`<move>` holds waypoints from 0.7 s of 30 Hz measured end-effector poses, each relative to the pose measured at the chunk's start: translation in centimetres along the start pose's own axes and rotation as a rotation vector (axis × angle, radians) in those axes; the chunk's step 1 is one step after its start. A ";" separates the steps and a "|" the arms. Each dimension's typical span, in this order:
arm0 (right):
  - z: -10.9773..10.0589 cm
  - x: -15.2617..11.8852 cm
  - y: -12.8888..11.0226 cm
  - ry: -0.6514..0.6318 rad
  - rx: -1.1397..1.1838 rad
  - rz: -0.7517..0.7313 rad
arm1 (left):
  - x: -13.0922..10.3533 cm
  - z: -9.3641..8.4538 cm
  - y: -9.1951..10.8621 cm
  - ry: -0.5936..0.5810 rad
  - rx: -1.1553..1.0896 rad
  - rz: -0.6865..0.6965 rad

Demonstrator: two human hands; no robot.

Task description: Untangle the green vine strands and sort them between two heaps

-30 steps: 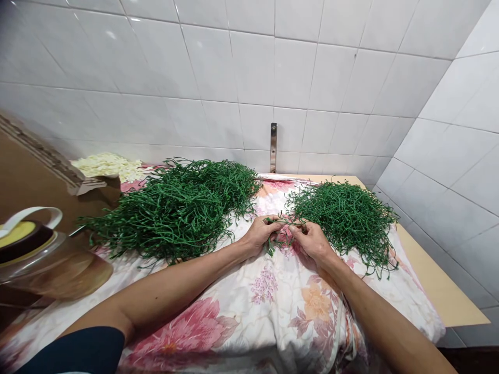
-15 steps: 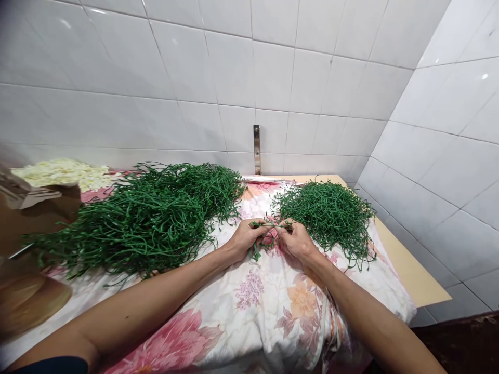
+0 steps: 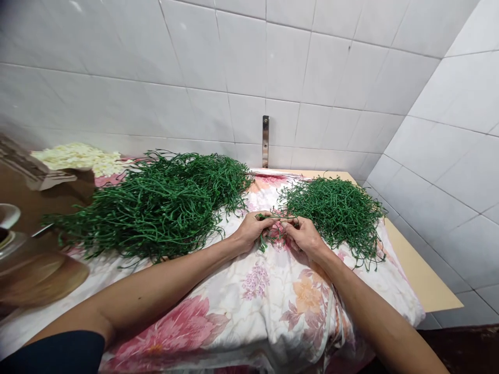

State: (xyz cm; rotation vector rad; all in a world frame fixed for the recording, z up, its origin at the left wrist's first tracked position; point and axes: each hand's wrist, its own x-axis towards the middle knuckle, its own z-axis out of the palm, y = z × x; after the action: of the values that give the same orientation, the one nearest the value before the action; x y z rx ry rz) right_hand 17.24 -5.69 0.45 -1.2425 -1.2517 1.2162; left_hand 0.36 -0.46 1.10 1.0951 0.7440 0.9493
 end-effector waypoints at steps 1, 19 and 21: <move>0.0 0.0 0.0 0.009 0.000 0.005 | 0.0 0.0 -0.1 0.003 -0.007 0.004; -0.2 0.3 -0.2 0.156 -0.214 -0.020 | -1.3 0.2 -0.7 0.053 0.304 0.261; -0.7 0.3 -0.2 0.247 -0.330 -0.034 | -2.1 0.3 -0.2 0.012 0.415 0.354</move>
State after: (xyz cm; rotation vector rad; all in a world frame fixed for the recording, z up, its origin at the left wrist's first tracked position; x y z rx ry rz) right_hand 17.91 -5.33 0.66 -1.5510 -1.3154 0.8212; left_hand -0.22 -2.55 1.12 1.6248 0.7922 1.1266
